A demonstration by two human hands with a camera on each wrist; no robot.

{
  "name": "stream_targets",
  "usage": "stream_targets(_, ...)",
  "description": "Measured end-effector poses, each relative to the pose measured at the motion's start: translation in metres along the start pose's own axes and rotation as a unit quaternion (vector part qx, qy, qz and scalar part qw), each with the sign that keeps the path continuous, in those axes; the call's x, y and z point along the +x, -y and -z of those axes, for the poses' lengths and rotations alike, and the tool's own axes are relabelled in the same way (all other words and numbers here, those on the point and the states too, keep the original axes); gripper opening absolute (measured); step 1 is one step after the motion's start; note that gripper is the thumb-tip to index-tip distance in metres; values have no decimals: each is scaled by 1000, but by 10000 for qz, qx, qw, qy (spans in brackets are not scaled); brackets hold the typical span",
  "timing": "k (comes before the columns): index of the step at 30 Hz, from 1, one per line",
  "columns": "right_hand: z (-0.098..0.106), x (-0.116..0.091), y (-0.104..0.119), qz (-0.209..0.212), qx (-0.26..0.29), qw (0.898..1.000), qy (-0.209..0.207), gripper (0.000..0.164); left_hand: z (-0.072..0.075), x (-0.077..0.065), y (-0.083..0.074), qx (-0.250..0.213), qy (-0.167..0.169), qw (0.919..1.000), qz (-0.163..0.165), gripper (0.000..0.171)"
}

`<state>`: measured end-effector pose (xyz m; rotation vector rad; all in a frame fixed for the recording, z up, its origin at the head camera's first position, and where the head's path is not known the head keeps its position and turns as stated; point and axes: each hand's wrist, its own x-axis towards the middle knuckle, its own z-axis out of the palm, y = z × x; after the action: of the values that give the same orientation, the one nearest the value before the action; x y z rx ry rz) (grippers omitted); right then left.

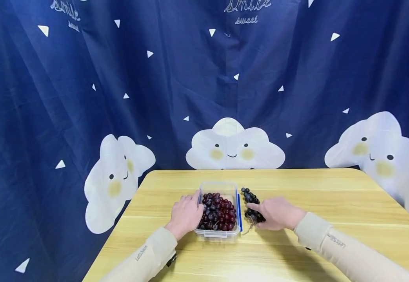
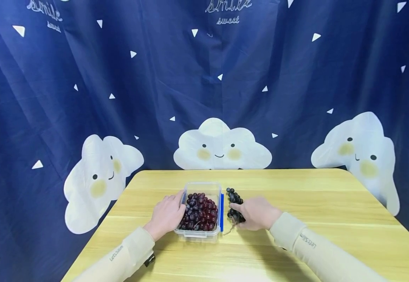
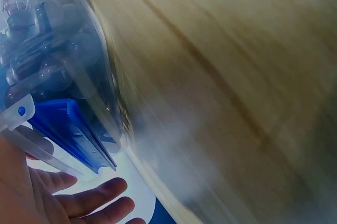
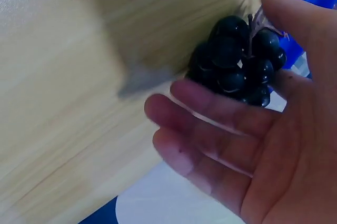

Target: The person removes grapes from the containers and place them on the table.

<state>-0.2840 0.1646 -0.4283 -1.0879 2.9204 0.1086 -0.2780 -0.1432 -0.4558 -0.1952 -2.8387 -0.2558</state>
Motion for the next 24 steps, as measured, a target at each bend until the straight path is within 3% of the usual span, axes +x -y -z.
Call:
stream_targets(14, 0, 8, -2, 567, 391, 9971, -312, 46, -1, -1, -2, -42, -35, 10000, -15, 50)
stream_targets(20, 3, 7, 0, 599, 582, 9961, -287, 30, -1, 0, -2, -45, -54, 10000, -26, 50)
stream_targets(24, 3, 7, 4, 527, 628, 9964, -237, 32, 0, 0, -2, -52, -60, 10000, -4, 51)
